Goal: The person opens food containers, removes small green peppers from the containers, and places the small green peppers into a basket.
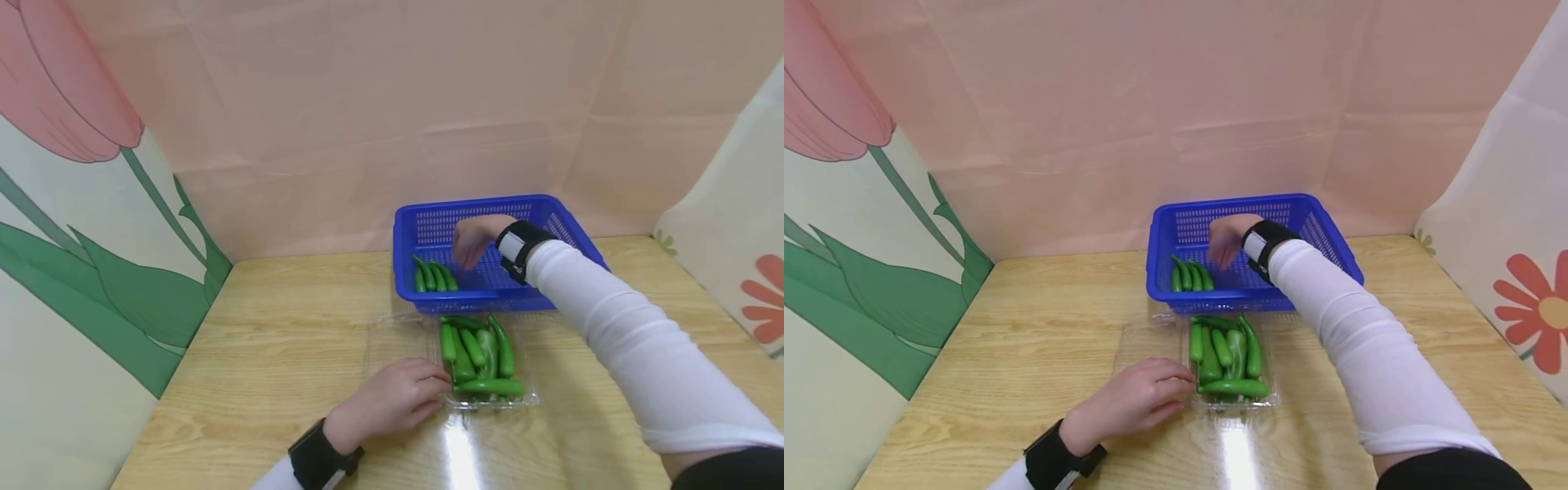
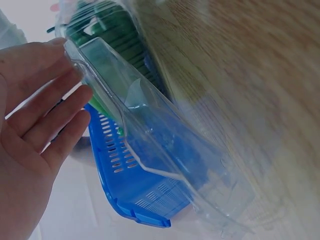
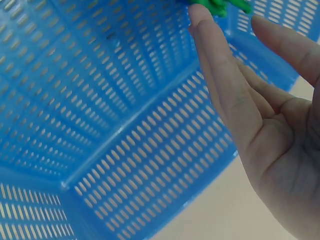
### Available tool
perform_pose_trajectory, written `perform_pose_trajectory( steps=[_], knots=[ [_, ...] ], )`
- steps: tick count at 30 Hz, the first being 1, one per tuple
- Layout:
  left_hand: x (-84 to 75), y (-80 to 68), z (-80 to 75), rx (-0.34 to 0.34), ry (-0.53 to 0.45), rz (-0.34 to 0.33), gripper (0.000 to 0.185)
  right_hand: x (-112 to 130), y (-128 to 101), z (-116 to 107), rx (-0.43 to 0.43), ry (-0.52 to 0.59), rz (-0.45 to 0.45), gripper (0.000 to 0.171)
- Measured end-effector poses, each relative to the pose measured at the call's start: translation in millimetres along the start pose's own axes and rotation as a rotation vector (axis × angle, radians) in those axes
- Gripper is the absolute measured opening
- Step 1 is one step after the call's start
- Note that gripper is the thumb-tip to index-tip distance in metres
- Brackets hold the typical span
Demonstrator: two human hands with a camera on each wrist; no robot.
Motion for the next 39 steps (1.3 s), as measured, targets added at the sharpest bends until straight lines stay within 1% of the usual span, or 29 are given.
perform_pose_trajectory(
  steps=[4, 9, 14, 16, 22, 28, 31, 36, 39],
  knots=[
    [1.0, -0.4, -0.6, 0.007, -0.007, -0.004, 0.024, -3.3, -6.4, -9.7, -0.047, 0.004, -0.017, 0.043],
    [1.8, -2.1, -1.4, 0.008, -0.011, -0.005, 0.026, -6.1, -17.1, -21.4, -0.145, -0.013, -0.035, 0.043],
    [2.0, -3.3, -1.8, -0.001, -0.023, -0.005, 0.025, -1.8, -39.7, -29.8, -0.259, -0.048, -0.044, 0.040],
    [2.5, -3.7, -1.7, 0.000, -0.032, -0.015, 0.025, 0.5, -48.3, -32.2, -0.296, -0.057, -0.055, 0.039],
    [3.5, -4.2, -1.1, 0.007, -0.043, -0.036, 0.025, 4.0, -70.0, -36.5, -0.397, -0.078, -0.112, 0.028],
    [2.5, -4.6, -1.1, 0.009, -0.046, -0.031, 0.025, 7.0, -94.3, -33.8, -0.461, -0.135, -0.180, 0.021],
    [2.2, -4.9, -1.4, 0.012, -0.046, -0.032, 0.025, 9.3, -109.2, -29.0, -0.507, -0.163, -0.197, 0.019],
    [1.4, -5.5, -2.1, 0.012, -0.036, -0.032, 0.025, 13.2, -130.0, -13.8, -0.586, -0.183, -0.175, 0.017],
    [0.7, -5.5, -2.4, 0.012, -0.034, -0.031, 0.025, 14.9, -138.8, -1.2, -0.605, -0.174, -0.158, 0.017]
  ],
)
Point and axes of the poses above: each hand's wrist, its own y-axis towards the middle knuckle, its own z-axis out of the palm, x = y × z, the point moved 8 cm from there along y, towards the middle knuckle, and after that the axes turned 10 degrees about z, right-handed, at the moved point
